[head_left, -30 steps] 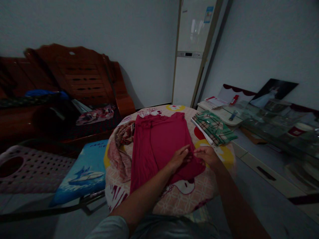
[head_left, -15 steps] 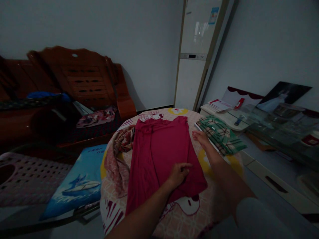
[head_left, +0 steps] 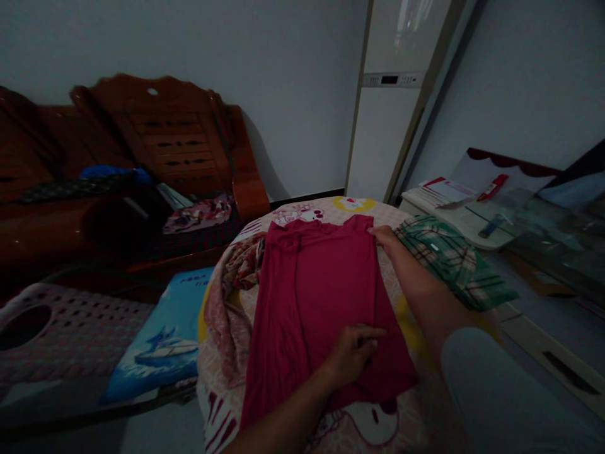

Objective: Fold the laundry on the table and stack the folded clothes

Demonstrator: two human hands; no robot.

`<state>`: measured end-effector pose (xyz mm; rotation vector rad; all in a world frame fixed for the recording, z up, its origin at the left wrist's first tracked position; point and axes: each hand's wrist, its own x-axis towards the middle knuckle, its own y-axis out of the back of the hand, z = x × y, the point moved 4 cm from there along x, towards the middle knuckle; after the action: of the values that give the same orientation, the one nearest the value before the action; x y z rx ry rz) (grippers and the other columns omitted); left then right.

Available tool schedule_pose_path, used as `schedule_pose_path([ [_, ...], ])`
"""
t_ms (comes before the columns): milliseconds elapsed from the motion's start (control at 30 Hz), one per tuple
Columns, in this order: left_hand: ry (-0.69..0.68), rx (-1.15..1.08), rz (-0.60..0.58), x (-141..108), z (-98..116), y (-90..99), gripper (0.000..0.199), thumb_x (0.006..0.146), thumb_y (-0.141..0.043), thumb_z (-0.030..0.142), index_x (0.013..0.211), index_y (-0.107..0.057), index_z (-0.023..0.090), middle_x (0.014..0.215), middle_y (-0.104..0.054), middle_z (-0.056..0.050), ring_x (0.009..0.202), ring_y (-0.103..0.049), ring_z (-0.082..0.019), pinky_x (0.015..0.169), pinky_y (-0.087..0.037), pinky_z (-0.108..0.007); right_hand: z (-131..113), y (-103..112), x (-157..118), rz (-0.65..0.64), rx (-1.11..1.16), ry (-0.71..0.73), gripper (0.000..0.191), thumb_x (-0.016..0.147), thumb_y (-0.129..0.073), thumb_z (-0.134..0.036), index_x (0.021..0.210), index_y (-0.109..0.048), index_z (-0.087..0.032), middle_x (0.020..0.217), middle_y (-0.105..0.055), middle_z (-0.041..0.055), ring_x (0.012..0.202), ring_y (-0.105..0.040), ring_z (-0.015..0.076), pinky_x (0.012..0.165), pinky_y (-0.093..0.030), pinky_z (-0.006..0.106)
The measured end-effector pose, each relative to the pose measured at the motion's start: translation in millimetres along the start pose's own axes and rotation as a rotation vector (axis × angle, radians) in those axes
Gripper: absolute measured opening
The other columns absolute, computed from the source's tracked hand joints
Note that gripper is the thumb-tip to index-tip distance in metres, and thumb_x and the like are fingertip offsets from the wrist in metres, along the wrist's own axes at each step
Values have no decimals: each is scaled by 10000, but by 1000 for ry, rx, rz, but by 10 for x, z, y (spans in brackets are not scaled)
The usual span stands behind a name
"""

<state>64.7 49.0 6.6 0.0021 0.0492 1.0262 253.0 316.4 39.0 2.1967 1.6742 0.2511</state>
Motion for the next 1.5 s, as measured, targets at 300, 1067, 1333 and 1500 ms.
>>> schedule_pose_path([
  [300,124,-131,-77,-322,-25,0,368,809,-661,319,1124,-744,148,804,-600,-39,608,-525,-89,576,-474,-218,-396,-646,-215,-289,227,85,120,744,-665,-248,723,-677,-132,520,-580,-25,469,-467,85,435,-375,170],
  [1067,361,-137,-50,-596,-284,425,324,683,-675,223,981,-747,119,847,-700,-40,558,-623,-105,552,-544,-245,-389,-1371,-613,-451,267,184,330,828,-632,-412,1059,-709,-191,1074,-726,71,1030,-619,211,886,-505,405],
  [1333,421,-193,-135,-643,-306,434,482,720,-704,375,1121,-659,111,604,-655,-5,544,-658,-156,509,-512,-237,-204,-633,-740,-278,284,221,299,824,-610,-384,1028,-734,-204,1114,-729,102,1053,-652,220,876,-531,390],
  [1500,416,-153,-134,-640,-268,430,489,719,-702,384,1108,-642,95,557,-628,12,511,-644,-157,487,-494,-232,144,-243,-1141,-189,187,223,331,768,-614,-336,1036,-742,-189,1066,-751,89,1001,-682,227,850,-549,377],
])
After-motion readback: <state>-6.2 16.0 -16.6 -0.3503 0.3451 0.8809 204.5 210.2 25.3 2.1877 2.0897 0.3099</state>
